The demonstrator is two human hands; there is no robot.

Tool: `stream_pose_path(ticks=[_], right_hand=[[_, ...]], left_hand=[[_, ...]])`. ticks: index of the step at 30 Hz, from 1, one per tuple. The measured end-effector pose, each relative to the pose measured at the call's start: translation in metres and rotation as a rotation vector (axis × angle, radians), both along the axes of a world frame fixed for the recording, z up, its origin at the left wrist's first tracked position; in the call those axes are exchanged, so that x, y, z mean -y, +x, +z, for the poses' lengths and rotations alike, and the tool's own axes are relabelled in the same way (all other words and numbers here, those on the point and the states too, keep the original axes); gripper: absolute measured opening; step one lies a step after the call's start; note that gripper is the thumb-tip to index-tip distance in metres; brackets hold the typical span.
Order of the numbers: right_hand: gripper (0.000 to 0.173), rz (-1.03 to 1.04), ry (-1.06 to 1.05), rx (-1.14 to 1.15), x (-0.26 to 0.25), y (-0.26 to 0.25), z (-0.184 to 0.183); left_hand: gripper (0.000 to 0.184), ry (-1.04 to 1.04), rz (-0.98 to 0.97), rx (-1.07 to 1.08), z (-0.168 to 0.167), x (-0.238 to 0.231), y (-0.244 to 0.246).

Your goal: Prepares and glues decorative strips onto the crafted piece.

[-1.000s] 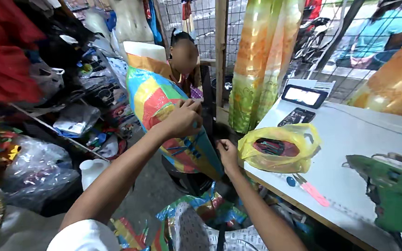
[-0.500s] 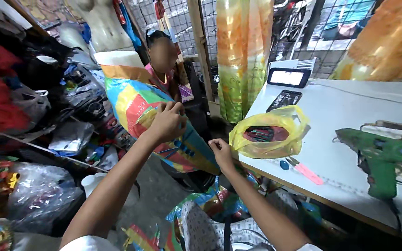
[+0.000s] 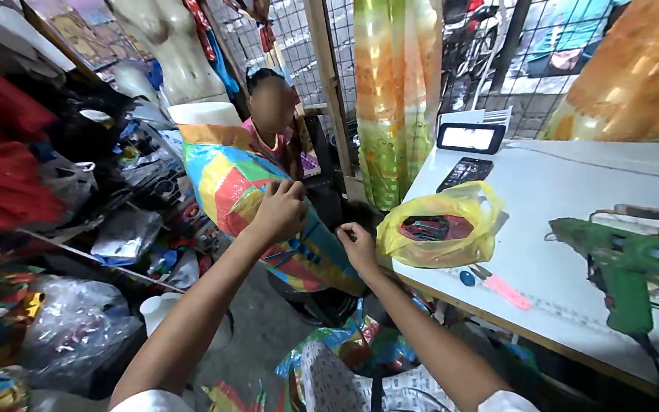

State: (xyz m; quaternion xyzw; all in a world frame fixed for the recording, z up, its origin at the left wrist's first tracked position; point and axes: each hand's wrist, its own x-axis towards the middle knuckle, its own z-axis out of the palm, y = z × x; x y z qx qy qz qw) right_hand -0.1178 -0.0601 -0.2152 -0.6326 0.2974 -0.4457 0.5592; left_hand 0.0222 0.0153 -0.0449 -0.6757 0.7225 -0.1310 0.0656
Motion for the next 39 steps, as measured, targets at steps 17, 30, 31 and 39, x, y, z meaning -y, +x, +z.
stream_pose_path(ticks=[17, 30, 31, 39], right_hand=[[0.08, 0.398, -0.296, -0.166, 0.035, 0.037, 0.045], [0.068, 0.403, -0.26, -0.144, 0.031, 0.038, 0.046], [0.065, 0.426, -0.271, -0.142, 0.035, 0.039, 0.045], [0.054, 0.55, -0.322, -0.15, 0.049, 0.038, 0.047]], left_hand=[[0.012, 0.036, -0.015, 0.143, 0.001, 0.007, -0.001], [0.014, -0.386, -0.111, -0.028, -0.003, -0.031, -0.008], [0.016, -0.559, -0.072, -0.118, -0.011, -0.05, -0.008], [0.056, -1.046, 0.609, -1.452, -0.143, -0.137, 0.002]])
